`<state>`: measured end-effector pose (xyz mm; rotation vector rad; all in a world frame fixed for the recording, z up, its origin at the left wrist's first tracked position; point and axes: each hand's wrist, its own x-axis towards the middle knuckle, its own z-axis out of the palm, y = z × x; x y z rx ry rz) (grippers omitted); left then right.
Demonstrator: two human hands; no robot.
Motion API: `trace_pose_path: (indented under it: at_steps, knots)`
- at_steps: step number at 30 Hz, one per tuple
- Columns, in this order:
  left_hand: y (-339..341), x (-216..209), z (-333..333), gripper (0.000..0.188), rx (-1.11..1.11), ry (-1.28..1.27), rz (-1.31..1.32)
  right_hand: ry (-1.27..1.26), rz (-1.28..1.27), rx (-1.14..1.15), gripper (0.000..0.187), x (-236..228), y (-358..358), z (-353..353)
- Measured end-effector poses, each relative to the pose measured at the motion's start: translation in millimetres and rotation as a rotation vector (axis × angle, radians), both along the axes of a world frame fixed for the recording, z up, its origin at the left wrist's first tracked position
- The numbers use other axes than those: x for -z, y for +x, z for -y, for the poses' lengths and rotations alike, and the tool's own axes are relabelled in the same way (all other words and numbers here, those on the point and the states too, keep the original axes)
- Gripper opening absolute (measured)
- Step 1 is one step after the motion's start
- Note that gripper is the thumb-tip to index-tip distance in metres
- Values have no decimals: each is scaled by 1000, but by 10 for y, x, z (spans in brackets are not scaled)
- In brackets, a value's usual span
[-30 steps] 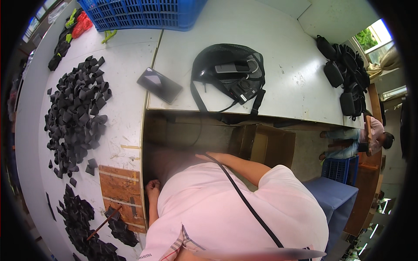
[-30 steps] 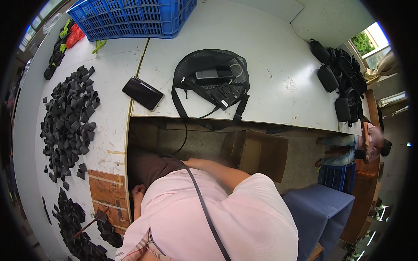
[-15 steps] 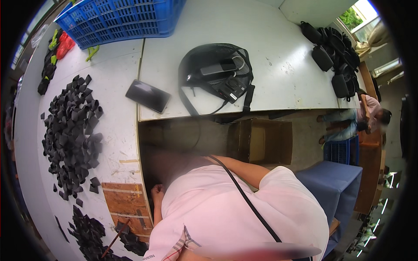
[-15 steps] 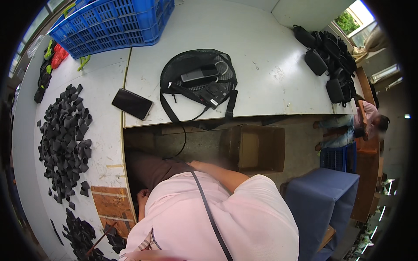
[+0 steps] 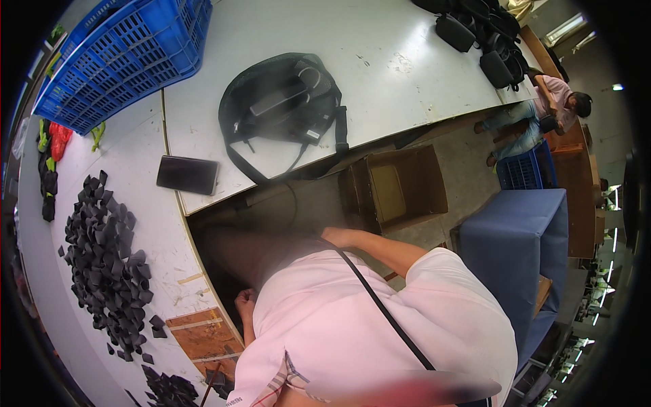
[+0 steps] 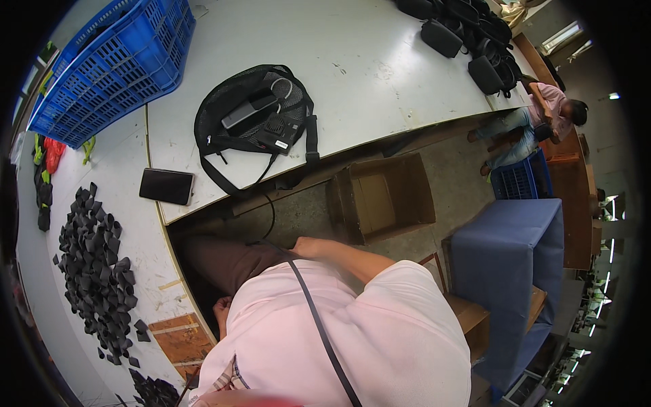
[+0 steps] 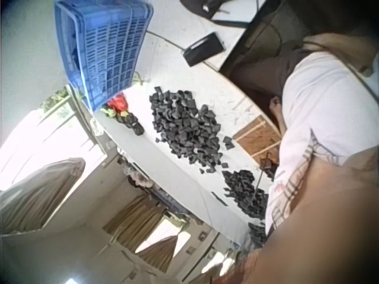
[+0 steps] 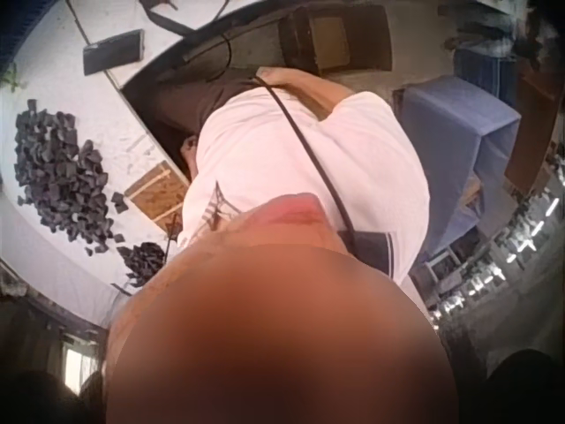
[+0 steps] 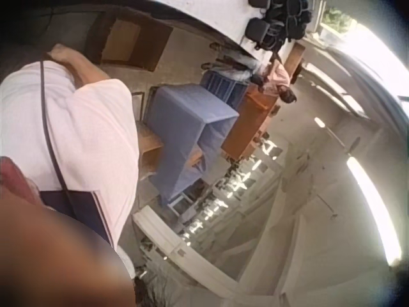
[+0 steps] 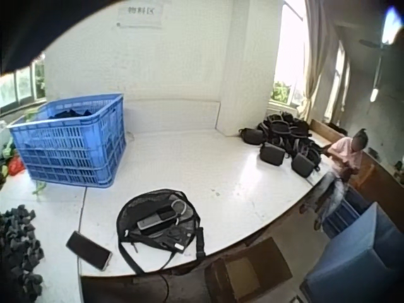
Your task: Manually processing and trimming small black foam pieces on a workbench using a small blade or tool.
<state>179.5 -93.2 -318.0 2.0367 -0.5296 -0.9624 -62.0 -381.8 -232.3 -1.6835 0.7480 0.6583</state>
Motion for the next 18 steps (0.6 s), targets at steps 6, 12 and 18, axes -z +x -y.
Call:
trace_pose_path:
  at_steps: [6,12,18]
  knots:
    - [-6,-68,85,6,-11,-29,-12,18,7,174,47,36,-159,-128]
    - [-49,-205,215,6,-33,-84,-73,62,102,262,43,543,-381,-316]
    - [-145,-431,327,5,-52,-77,-61,127,291,229,37,961,-166,-390]
